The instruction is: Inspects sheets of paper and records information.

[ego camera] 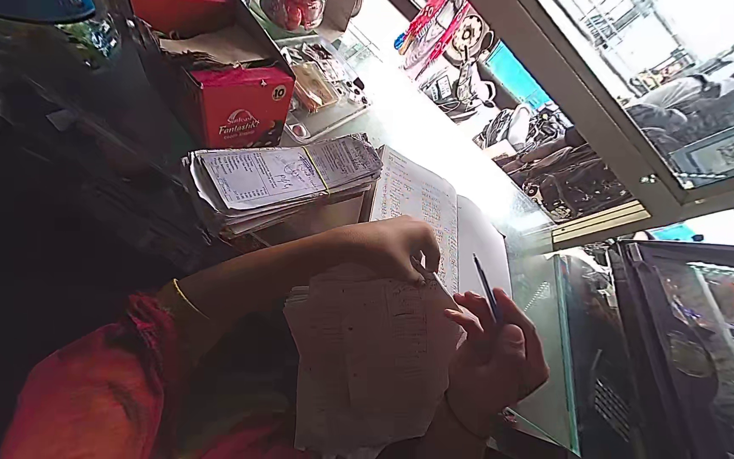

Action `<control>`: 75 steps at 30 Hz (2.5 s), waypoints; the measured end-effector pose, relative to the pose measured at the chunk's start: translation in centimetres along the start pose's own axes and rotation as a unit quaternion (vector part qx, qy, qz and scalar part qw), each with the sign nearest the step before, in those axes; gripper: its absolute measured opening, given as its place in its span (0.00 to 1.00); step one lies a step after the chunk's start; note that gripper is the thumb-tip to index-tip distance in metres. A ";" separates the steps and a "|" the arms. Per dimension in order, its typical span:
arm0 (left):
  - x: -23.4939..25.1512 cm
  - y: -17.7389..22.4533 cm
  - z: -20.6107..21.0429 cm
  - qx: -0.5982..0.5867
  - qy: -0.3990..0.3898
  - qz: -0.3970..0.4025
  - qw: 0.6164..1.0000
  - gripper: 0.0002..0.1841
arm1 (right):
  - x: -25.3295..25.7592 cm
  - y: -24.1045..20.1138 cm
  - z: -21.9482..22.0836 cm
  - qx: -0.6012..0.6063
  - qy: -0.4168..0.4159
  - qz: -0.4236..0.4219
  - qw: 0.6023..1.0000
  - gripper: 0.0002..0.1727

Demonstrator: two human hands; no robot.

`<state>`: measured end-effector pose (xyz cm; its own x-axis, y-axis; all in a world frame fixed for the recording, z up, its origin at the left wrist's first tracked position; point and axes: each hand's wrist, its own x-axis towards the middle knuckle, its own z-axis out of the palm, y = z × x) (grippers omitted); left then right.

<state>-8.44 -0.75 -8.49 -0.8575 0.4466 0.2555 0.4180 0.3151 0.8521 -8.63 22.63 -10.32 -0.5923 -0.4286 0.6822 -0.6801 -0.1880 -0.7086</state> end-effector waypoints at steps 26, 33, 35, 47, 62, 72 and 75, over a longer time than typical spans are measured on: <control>0.3 -2.2 2.5 -0.004 0.117 0.075 0.990 0.10 | -1.2 4.4 -0.3 -0.179 -0.033 -0.044 0.982 0.06; 0.2 -1.9 2.7 0.017 0.138 0.058 0.989 0.10 | -1.1 4.2 0.1 -0.228 -0.028 -0.057 0.972 0.06; 0.3 -1.8 2.8 0.026 0.142 0.048 0.988 0.10 | -1.1 3.9 0.2 -0.235 0.016 -0.037 0.971 0.06; 0.3 -1.9 3.0 0.017 0.146 0.037 0.988 0.11 | -1.1 3.5 -0.6 -0.186 -0.049 -0.009 0.981 0.05; 0.3 -1.7 3.1 0.035 0.154 0.034 0.987 0.11 | -1.0 4.2 -0.6 -0.184 -0.038 -0.032 0.982 0.06; 0.3 -1.6 2.8 0.020 0.136 0.009 0.990 0.11 | -1.0 4.5 -0.2 -0.202 -0.016 -0.048 0.978 0.07; 0.3 -1.4 2.9 0.018 0.132 -0.005 0.991 0.11 | -1.2 4.4 -0.3 -0.208 -0.016 -0.038 0.977 0.07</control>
<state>-8.41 1.34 -10.89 -0.9083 0.2097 0.3620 0.4155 0.3502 0.8395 -11.03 22.58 -14.17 -0.5235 -0.4561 0.7197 -0.8427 0.1529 -0.5162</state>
